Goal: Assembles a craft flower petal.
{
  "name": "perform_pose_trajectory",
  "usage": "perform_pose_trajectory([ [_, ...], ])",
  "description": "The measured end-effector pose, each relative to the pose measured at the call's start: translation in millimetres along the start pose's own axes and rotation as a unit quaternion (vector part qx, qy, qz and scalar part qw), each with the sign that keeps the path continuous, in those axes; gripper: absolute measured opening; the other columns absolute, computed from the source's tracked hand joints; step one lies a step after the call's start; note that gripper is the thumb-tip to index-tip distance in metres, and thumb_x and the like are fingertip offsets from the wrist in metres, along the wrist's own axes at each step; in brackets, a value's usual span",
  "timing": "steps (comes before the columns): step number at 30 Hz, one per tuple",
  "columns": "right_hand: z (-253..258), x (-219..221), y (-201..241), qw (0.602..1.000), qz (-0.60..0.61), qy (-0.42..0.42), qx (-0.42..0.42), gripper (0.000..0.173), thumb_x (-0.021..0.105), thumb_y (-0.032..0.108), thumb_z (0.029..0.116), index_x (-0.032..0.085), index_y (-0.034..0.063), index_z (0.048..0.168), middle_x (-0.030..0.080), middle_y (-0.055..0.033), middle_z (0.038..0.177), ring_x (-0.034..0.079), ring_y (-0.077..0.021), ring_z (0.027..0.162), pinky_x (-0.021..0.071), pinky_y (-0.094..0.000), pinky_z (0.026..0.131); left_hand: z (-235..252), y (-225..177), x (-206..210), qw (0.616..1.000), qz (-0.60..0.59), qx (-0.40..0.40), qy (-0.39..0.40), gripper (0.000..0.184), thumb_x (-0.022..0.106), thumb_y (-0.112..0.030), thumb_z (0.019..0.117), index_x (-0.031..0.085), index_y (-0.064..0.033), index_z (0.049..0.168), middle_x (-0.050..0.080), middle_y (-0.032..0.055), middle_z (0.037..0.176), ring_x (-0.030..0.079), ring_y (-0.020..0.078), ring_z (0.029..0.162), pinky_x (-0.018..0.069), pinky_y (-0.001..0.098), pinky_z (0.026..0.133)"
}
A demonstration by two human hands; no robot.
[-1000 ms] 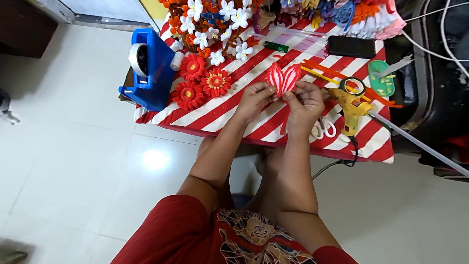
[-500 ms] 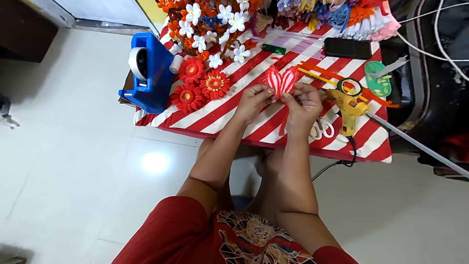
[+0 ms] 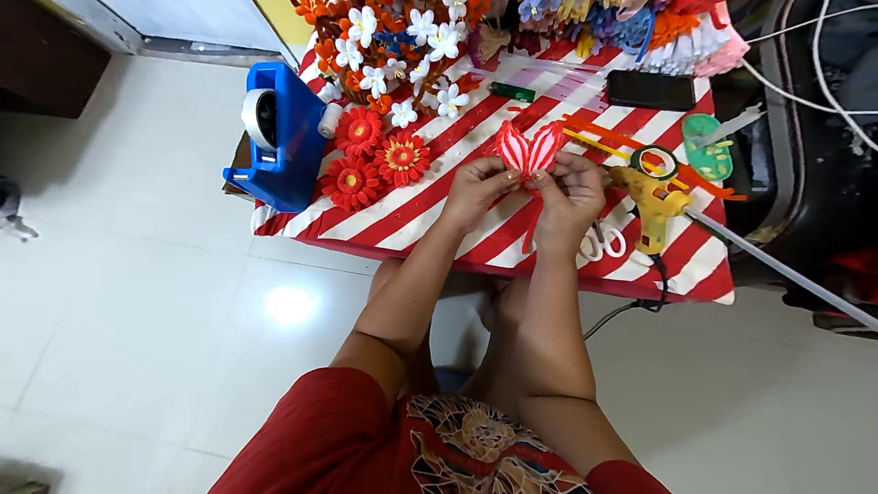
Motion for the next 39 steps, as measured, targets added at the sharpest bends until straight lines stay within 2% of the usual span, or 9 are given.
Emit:
perform_pose_trajectory([
  [6, -4, 0, 0, 1.000, -0.001, 0.004, 0.027, 0.033, 0.066, -0.008, 0.0877, 0.061, 0.0041, 0.118, 0.067, 0.0028, 0.094, 0.067, -0.0067, 0.082, 0.0608, -0.0267, 0.076, -1, 0, -1, 0.999, 0.029, 0.036, -0.004, 0.017, 0.063, 0.008, 0.0910, 0.069, -0.0067, 0.087, 0.071, -0.0023, 0.080, 0.068, 0.0064, 0.075, 0.0595, 0.0268, 0.076],
  [17, -5, 1, 1, 1.000, 0.015, -0.001, 0.017, 0.032, 0.067, -0.008, 0.0874, 0.062, 0.0048, 0.116, 0.068, 0.0028, 0.093, 0.067, -0.0069, 0.082, 0.0603, -0.0261, 0.076, -4, -1, 1, 0.992, 0.065, 0.109, -0.003, 0.014, 0.065, 0.005, 0.0921, 0.072, -0.0060, 0.087, 0.071, -0.0029, 0.082, 0.067, 0.0053, 0.077, 0.0585, 0.0265, 0.077],
  [22, -4, 5, 0, 1.000, 0.020, -0.011, -0.001, 0.032, 0.069, -0.010, 0.0851, 0.062, 0.0031, 0.113, 0.069, 0.0028, 0.091, 0.068, -0.0068, 0.081, 0.0600, -0.0258, 0.075, -4, -3, -1, 0.990, 0.077, 0.116, -0.015, 0.014, 0.064, 0.004, 0.0930, 0.071, -0.0063, 0.087, 0.070, -0.0032, 0.083, 0.067, 0.0056, 0.078, 0.0584, 0.0275, 0.078],
  [28, -11, 7, 6, 1.000, -0.016, 0.008, 0.010, 0.034, 0.069, -0.004, 0.0893, 0.061, 0.0080, 0.120, 0.067, 0.0043, 0.095, 0.067, -0.0048, 0.083, 0.0595, -0.0231, 0.075, -4, -2, -1, 0.990, 0.076, 0.116, -0.021, 0.013, 0.065, 0.004, 0.0928, 0.071, -0.0058, 0.087, 0.070, -0.0029, 0.083, 0.067, 0.0054, 0.078, 0.0587, 0.0271, 0.078],
  [30, -9, 6, 2, 1.000, 0.001, -0.004, 0.013, 0.033, 0.069, -0.007, 0.0869, 0.061, 0.0058, 0.116, 0.068, 0.0038, 0.092, 0.068, -0.0061, 0.082, 0.0604, -0.0254, 0.075, -4, -1, -2, 0.990, 0.073, 0.116, -0.023, 0.013, 0.064, 0.004, 0.0930, 0.071, -0.0052, 0.088, 0.071, -0.0022, 0.084, 0.067, 0.0062, 0.078, 0.0588, 0.0279, 0.078],
  [35, -5, 8, 2, 1.000, 0.026, -0.016, -0.001, 0.032, 0.068, -0.012, 0.0843, 0.062, 0.0035, 0.112, 0.069, 0.0038, 0.090, 0.067, -0.0056, 0.082, 0.0592, -0.0243, 0.076, -4, -1, -2, 0.991, 0.066, 0.110, -0.023, 0.014, 0.063, 0.005, 0.0935, 0.071, -0.0057, 0.088, 0.071, -0.0025, 0.084, 0.068, 0.0063, 0.079, 0.0589, 0.0286, 0.080],
  [39, -7, 7, 4, 1.000, 0.010, -0.010, -0.003, 0.031, 0.068, -0.008, 0.0871, 0.062, 0.0045, 0.115, 0.069, 0.0034, 0.092, 0.067, -0.0065, 0.083, 0.0594, -0.0253, 0.075, -4, -1, -1, 0.992, 0.053, 0.111, -0.018, 0.014, 0.064, 0.004, 0.0935, 0.072, -0.0058, 0.089, 0.072, -0.0021, 0.084, 0.068, 0.0066, 0.079, 0.0589, 0.0287, 0.080],
])
Point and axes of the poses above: each hand's wrist, its own z-axis towards the middle knuckle, its own x-axis out of the palm, y = z × x, the point moved 7 cm from there along z, towards the middle knuckle
